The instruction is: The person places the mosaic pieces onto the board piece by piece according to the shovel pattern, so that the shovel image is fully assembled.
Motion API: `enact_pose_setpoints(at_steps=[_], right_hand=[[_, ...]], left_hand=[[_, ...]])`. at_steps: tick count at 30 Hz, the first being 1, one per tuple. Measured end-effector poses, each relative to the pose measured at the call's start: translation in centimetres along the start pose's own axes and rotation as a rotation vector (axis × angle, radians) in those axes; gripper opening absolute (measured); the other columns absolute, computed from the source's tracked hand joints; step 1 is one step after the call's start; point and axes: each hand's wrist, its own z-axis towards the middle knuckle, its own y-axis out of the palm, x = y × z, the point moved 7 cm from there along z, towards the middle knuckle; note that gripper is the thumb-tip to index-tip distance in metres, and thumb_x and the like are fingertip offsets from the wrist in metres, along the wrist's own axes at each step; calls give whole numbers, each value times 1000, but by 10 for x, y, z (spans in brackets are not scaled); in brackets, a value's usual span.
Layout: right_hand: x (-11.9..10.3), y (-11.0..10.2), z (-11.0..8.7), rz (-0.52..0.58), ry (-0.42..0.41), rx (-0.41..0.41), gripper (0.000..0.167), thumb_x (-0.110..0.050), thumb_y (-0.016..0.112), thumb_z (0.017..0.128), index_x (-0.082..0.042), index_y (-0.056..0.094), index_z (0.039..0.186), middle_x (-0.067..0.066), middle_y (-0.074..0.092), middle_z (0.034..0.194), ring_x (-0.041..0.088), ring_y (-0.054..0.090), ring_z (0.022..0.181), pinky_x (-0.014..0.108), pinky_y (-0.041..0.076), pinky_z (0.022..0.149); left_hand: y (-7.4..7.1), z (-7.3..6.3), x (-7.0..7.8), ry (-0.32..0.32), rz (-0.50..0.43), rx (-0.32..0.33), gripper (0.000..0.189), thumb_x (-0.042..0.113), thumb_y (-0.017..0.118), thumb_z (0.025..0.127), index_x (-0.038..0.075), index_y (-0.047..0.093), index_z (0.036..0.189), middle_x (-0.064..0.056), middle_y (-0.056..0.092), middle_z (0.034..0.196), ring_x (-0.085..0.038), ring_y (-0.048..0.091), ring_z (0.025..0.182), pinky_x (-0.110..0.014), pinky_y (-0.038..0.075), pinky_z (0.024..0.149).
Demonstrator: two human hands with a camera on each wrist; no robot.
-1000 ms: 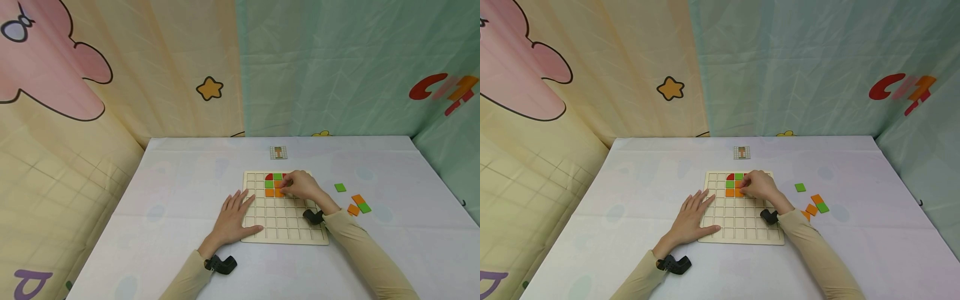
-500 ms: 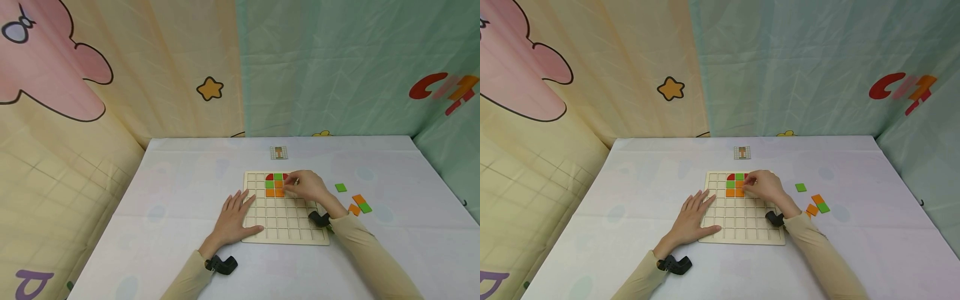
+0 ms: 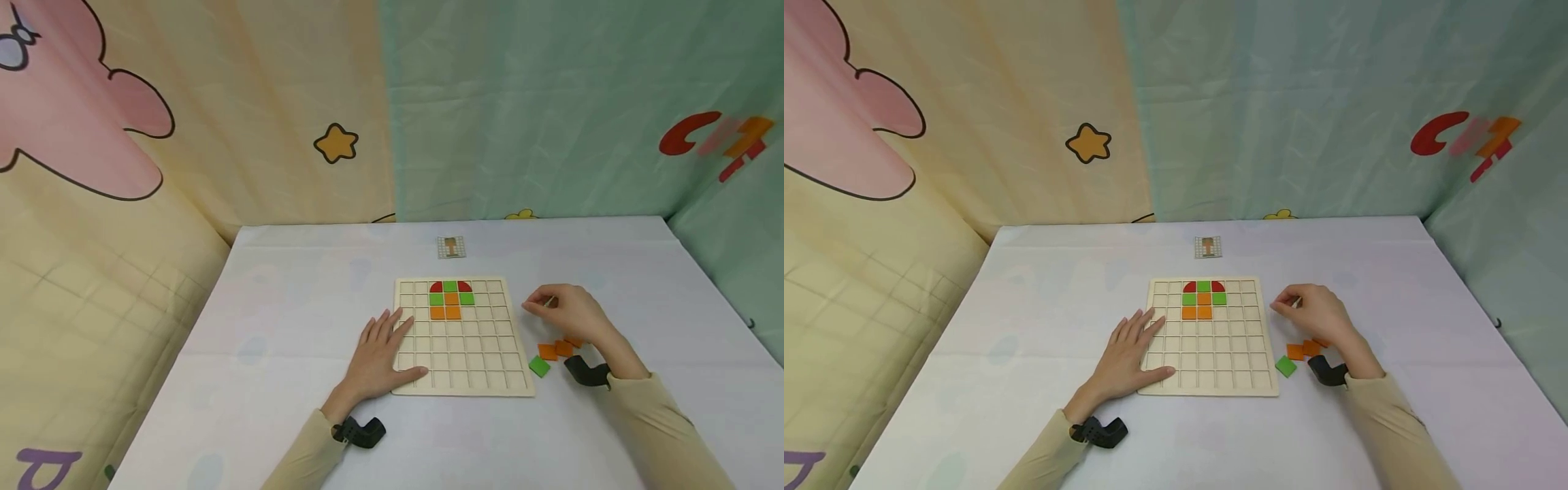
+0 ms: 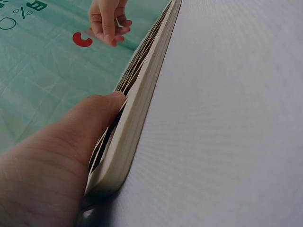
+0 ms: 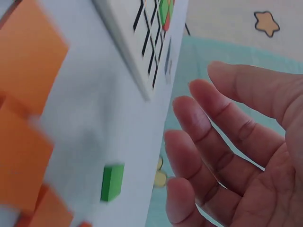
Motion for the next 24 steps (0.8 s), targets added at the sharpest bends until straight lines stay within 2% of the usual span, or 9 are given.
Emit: enact_pose_setpoints(at_steps=[3, 7, 15, 20, 24], right_hand=[[11, -4, -7, -6, 27, -21, 20, -32, 69, 88, -12, 72, 88, -2, 63, 82, 17, 52, 68, 31, 42, 57], [21, 0, -14, 1, 25, -97, 18, -30, 74, 83, -13, 70, 86, -3, 60, 77, 16, 49, 65, 28, 41, 53], [18, 11, -27, 131, -132, -297, 23, -23, 80, 77, -10, 68, 91, -1, 60, 86, 18, 49, 76, 26, 44, 64], [16, 13, -28, 104, -215, -309, 23, -17, 81, 75, -10, 67, 90, -2, 58, 84, 17, 47, 75, 25, 42, 63], [17, 16, -25, 72, -216, -303, 19, -11, 80, 75, -11, 65, 87, -3, 56, 81, 15, 46, 73, 26, 41, 62]], left_hand=[[0, 0, -1, -4, 6, 5, 89, 65, 54, 83, 14, 28, 151, -9, 17, 156, -28, 9, 142, -44, 4, 113], [0, -1, -2, -5, 2, 7, 89, 65, 54, 82, 13, 29, 150, -9, 18, 156, -28, 10, 142, -44, 4, 113], [1, 0, -1, 4, -9, 5, 88, 65, 54, 83, 14, 28, 150, -9, 18, 156, -29, 9, 142, -44, 3, 112], [0, 0, -1, 6, -10, 14, 88, 65, 55, 83, 14, 29, 150, -9, 18, 156, -30, 10, 142, -44, 4, 112], [0, 0, 0, 12, -13, 16, 88, 64, 55, 83, 14, 29, 150, -9, 19, 155, -30, 11, 142, -45, 4, 112]])
